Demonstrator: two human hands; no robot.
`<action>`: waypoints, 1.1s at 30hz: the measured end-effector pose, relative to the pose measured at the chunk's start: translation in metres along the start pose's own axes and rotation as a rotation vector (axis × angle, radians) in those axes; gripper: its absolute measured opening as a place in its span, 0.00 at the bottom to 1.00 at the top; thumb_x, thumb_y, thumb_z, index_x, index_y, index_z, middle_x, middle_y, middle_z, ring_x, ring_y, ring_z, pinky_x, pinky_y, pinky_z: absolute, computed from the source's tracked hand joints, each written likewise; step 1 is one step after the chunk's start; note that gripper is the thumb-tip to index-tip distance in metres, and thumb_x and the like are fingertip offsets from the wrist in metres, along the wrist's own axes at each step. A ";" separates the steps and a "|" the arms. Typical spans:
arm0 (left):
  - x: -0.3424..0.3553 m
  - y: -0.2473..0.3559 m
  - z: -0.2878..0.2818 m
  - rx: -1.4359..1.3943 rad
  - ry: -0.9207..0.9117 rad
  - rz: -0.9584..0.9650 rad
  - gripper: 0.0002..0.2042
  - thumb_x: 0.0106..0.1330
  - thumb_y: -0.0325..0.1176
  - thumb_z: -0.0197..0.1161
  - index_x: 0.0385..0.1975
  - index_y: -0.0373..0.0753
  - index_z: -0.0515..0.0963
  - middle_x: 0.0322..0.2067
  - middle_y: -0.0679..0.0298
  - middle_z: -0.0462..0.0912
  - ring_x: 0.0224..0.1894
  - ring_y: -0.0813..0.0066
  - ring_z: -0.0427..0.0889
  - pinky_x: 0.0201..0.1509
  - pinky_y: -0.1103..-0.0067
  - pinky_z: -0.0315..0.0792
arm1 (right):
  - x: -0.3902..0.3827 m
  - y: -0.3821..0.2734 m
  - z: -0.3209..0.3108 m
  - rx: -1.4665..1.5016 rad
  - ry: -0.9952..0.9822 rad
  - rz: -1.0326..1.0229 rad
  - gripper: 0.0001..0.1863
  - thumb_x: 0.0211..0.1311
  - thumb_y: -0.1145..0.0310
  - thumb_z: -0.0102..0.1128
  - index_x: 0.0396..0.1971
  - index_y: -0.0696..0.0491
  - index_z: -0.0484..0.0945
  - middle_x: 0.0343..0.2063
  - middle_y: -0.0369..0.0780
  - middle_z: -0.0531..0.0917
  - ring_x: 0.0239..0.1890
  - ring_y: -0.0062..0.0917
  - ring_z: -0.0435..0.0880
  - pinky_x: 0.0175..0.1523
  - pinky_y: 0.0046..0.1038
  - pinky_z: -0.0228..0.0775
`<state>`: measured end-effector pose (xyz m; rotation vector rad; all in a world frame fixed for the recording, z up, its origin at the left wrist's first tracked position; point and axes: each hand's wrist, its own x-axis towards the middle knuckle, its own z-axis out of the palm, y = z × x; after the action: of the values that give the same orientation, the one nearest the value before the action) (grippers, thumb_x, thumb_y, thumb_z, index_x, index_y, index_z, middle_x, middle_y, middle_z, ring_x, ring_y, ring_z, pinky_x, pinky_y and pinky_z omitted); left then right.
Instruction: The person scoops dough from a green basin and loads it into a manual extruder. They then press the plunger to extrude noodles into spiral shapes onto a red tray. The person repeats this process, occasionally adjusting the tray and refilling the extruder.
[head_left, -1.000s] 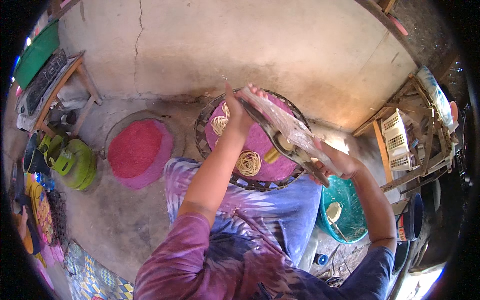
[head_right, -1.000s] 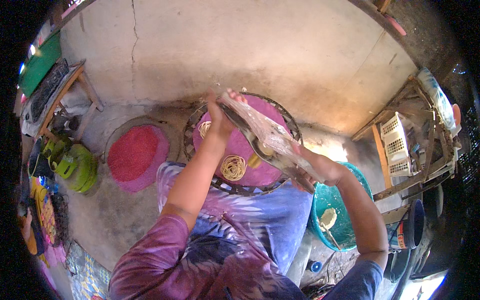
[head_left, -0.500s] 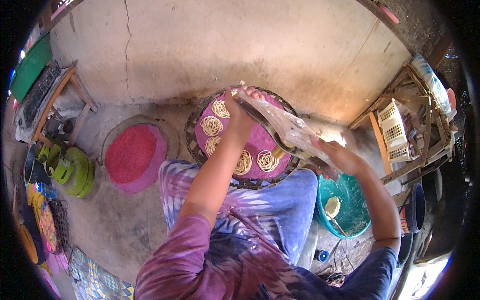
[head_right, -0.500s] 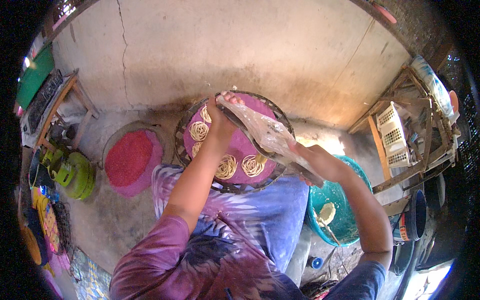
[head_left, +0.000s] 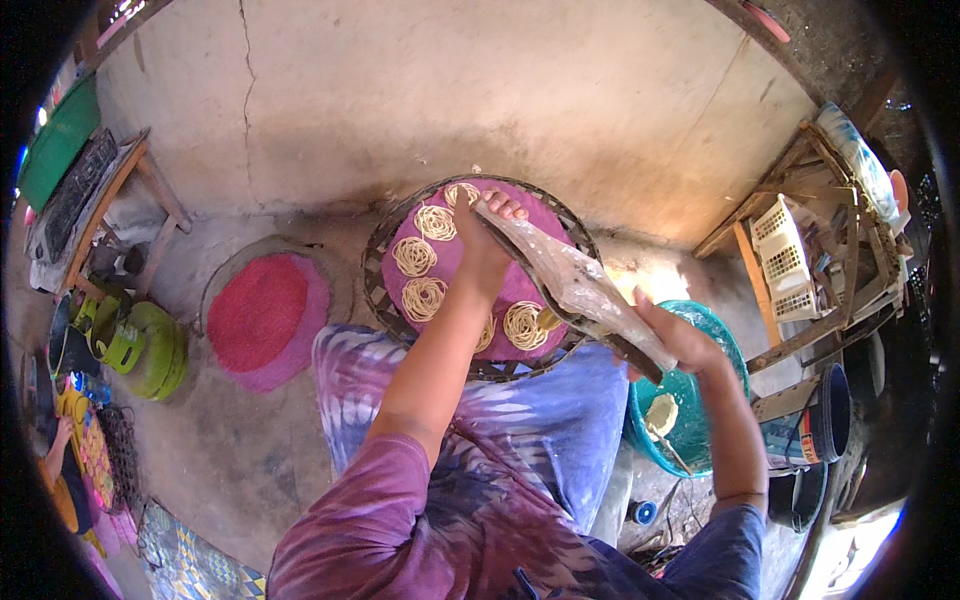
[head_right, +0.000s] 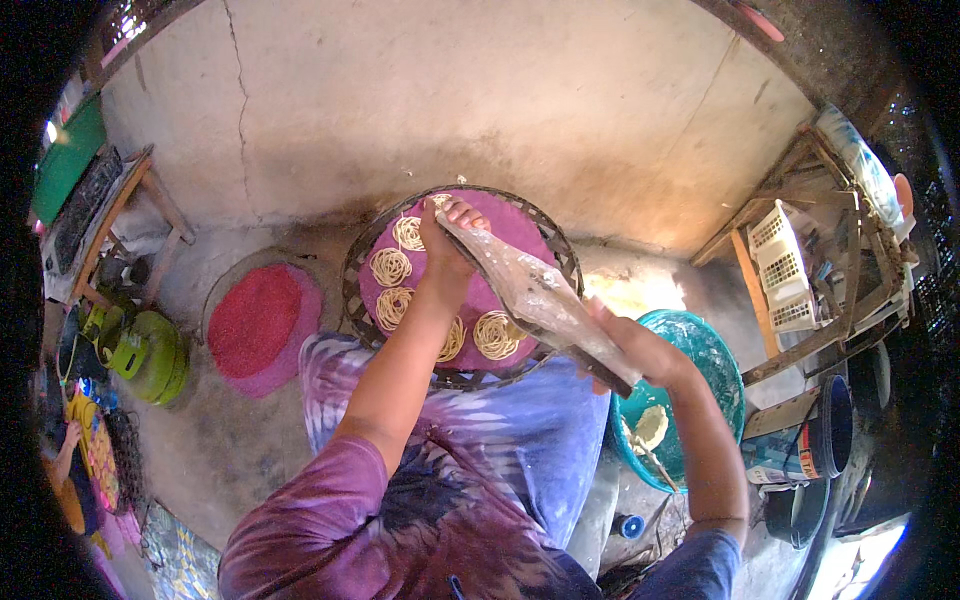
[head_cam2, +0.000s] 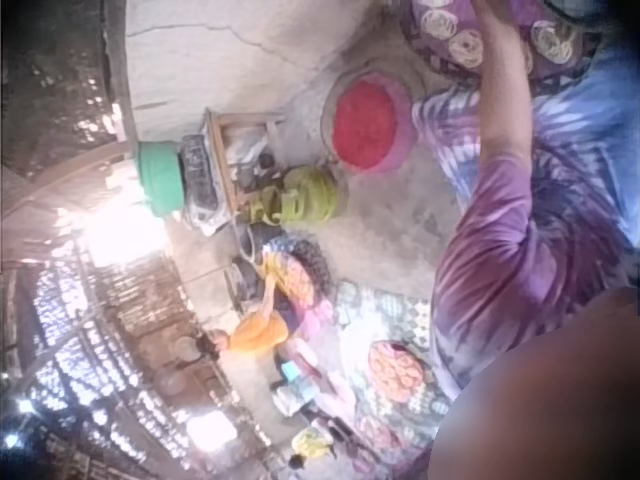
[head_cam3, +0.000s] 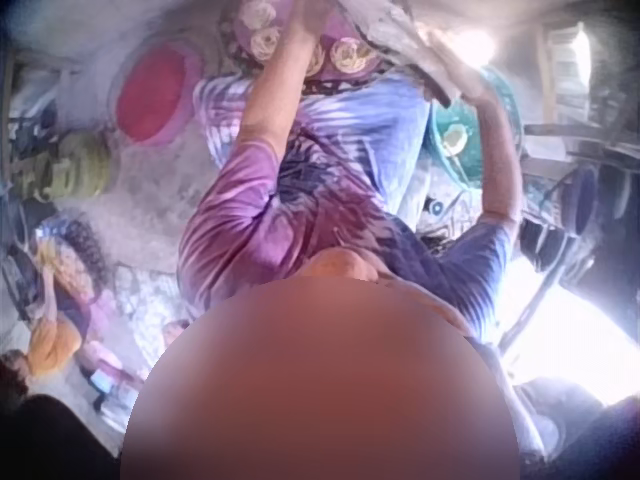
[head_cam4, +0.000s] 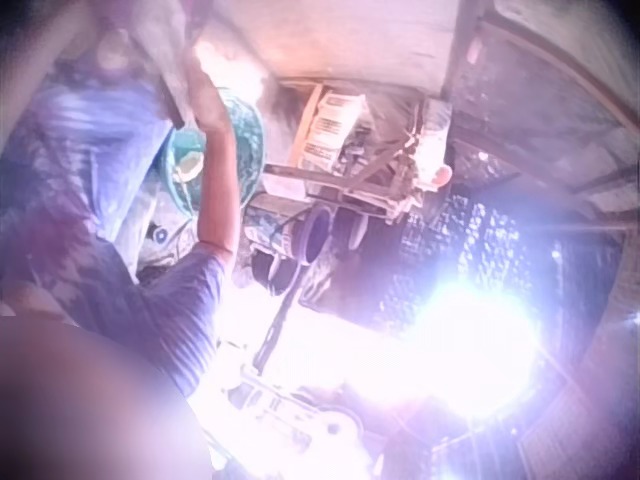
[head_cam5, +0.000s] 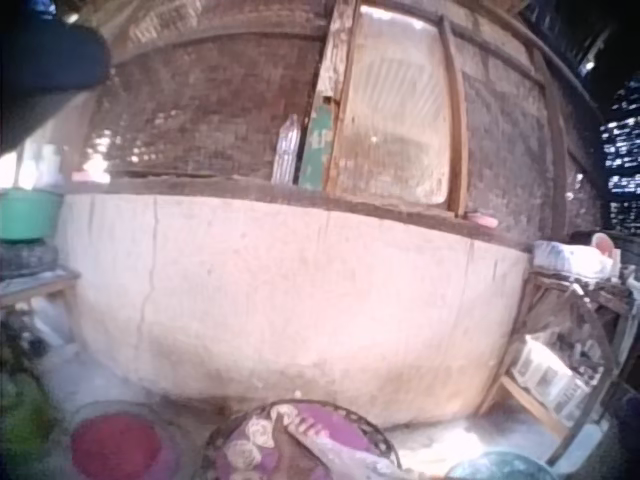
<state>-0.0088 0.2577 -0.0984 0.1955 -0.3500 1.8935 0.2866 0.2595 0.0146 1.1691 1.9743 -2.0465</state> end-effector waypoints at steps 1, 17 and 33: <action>0.002 0.001 -0.003 -0.029 -0.001 -0.005 0.26 0.69 0.59 0.35 0.20 0.46 0.67 0.15 0.71 0.67 0.19 0.74 0.66 0.32 0.73 0.65 | 0.008 0.009 0.000 0.218 -0.078 -0.033 0.46 0.62 0.28 0.35 0.51 0.61 0.73 0.29 0.50 0.82 0.20 0.32 0.83 0.27 0.31 0.79; 0.001 0.041 0.021 0.058 -0.132 0.192 0.19 0.70 0.50 0.45 0.20 0.48 0.71 0.15 0.75 0.71 0.18 0.79 0.70 0.33 0.75 0.70 | 0.120 0.071 0.007 -0.548 -0.112 -0.141 0.31 0.65 0.45 0.47 0.54 0.57 0.70 0.26 0.43 0.80 0.17 0.24 0.76 0.24 0.25 0.72; 0.027 0.079 0.039 0.318 0.294 0.268 0.22 0.69 0.55 0.33 0.23 0.45 0.63 0.16 0.72 0.61 0.19 0.77 0.61 0.30 0.75 0.63 | 0.092 -0.060 0.030 -0.522 0.092 0.083 0.42 0.66 0.33 0.36 0.50 0.61 0.77 0.43 0.51 0.81 0.46 0.32 0.79 0.55 0.33 0.67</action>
<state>-0.0936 0.2439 -0.0650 0.0814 0.1335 2.2014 0.1752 0.2845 0.0107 1.2057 2.2571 -1.3302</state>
